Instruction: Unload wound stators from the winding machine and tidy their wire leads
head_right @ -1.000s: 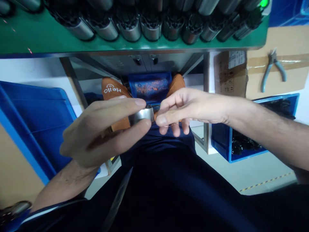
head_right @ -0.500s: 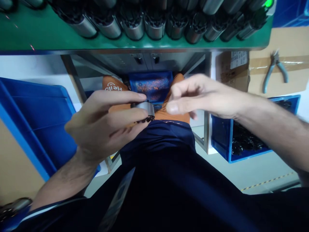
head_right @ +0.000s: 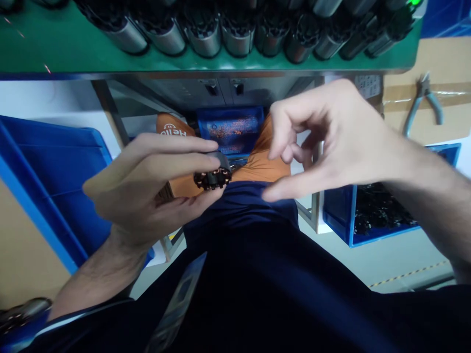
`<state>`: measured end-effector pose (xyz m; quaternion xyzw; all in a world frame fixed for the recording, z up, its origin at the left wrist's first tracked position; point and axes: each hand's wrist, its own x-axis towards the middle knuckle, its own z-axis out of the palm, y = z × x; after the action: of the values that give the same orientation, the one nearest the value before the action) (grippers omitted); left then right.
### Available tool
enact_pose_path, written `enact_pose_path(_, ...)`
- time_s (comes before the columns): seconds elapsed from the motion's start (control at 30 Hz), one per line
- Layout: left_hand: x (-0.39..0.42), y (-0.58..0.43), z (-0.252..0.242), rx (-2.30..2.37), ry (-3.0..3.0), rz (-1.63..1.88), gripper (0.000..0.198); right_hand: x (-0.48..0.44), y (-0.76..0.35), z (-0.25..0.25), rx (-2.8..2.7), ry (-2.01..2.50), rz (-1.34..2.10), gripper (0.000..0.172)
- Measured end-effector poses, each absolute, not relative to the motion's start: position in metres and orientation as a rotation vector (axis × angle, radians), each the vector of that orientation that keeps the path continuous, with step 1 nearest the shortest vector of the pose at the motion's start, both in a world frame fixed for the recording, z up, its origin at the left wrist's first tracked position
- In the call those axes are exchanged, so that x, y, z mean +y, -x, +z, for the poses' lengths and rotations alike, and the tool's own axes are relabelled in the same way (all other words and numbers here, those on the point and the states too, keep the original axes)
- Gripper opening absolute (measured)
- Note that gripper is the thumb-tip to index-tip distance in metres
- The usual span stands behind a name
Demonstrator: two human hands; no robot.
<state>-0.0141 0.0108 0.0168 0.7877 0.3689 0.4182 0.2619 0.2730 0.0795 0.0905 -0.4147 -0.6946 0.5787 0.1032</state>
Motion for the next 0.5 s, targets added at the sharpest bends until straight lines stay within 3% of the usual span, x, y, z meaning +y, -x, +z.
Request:
enact_pose_path(0.1,0.01,0.02,0.013,0.901,-2.323,1.304,0.026,0.081,-0.273,0.075,-1.603,1.232,2.285,0.045)
enact_pose_path(0.2,0.011,0.021,0.011,0.724,-2.52,1.378,0.029,0.073,-0.261,0.058,-1.453,1.274,2.447,0.045)
enact_pose_path(0.3,0.011,0.02,0.011,0.756,-2.598,1.354,0.031,0.064,-0.247,0.057,-1.639,1.325,2.193,0.042)
enact_pose_path(0.4,0.006,0.014,0.014,1.011,-2.436,1.219,0.024,0.055,-0.248,0.072,-2.126,1.211,1.636,0.036)
enact_pose_path(0.47,0.004,0.013,0.016,1.135,-2.248,1.154,0.026,0.049,-0.26,0.081,-2.295,1.174,1.197,0.027)
enact_pose_path(0.5,0.004,0.015,0.016,1.159,-2.177,1.15,0.028,0.047,-0.269,0.082,-2.303,1.176,1.188,0.017)
